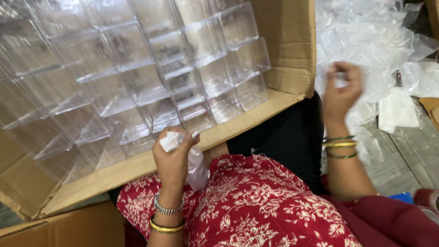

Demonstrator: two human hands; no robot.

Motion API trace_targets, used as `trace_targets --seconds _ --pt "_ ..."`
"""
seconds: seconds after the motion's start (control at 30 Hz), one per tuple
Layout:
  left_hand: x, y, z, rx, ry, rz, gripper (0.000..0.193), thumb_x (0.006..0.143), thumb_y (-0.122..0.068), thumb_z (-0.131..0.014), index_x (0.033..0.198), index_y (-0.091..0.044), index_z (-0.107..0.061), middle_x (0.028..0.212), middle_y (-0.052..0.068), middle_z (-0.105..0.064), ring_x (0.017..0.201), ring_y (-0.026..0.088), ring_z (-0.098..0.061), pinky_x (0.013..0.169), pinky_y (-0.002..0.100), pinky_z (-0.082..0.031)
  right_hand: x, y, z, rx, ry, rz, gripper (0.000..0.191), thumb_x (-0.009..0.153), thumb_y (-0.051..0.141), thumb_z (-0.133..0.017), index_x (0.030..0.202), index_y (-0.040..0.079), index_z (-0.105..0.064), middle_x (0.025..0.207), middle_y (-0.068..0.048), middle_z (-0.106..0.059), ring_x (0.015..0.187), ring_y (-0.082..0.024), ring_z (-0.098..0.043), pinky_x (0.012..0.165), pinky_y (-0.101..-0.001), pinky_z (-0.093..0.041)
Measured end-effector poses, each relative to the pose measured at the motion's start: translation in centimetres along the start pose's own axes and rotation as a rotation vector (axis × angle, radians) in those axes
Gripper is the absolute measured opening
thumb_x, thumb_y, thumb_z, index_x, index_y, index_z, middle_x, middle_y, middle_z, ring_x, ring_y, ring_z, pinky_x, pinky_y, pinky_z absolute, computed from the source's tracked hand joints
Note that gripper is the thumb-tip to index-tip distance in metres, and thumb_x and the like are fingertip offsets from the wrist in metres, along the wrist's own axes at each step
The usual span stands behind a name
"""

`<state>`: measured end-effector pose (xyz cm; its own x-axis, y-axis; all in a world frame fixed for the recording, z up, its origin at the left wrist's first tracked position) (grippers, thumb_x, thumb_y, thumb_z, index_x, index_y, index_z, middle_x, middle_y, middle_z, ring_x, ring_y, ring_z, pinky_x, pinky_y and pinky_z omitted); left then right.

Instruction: The person sits on the floor and stuffs white paper wadding into clear plastic bags, then twists and closes each filled bag. The person places the filled bags into a cardboard box that holds clear plastic boxes.

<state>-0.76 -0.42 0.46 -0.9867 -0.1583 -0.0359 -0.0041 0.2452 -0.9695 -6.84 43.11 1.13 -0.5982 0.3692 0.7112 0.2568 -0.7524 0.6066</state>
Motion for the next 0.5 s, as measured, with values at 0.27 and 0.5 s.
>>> trace_targets --seconds 0.27,0.5 --pt "-1.9 -2.1 -3.7 -0.046 0.158 0.008 0.029 0.107 -0.028 -0.065 0.116 0.000 -0.065 0.102 0.006 -0.070 0.088 0.012 -0.066 0.076 0.029 -0.056 -11.0 20.3 -8.4 0.673 0.988 -0.184 0.028 0.086 0.015 -0.081 0.108 0.002 -0.069 0.099 -0.005 -0.070 0.091 -0.011 -0.068 0.082 -0.0258 -0.057" --pt "-0.8 -3.4 -1.1 -0.101 -0.080 0.100 0.025 0.098 -0.021 -0.069 0.111 -0.001 -0.064 0.085 0.005 -0.066 0.070 0.012 -0.065 0.066 0.030 -0.061 -8.8 18.3 -9.4 0.846 0.889 -0.504 0.015 0.101 0.010 -0.070 0.114 0.001 -0.072 0.100 -0.001 -0.072 0.092 -0.008 -0.066 0.084 -0.0230 -0.057"
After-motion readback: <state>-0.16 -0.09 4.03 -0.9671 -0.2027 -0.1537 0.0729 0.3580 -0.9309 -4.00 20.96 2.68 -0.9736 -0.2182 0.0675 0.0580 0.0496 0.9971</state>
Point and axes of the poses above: each hand's wrist, its own x-axis towards the middle knuckle, its own z-axis out of the back of the hand, y = z × x, the point moved 3 cm from there along x, towards the middle knuckle
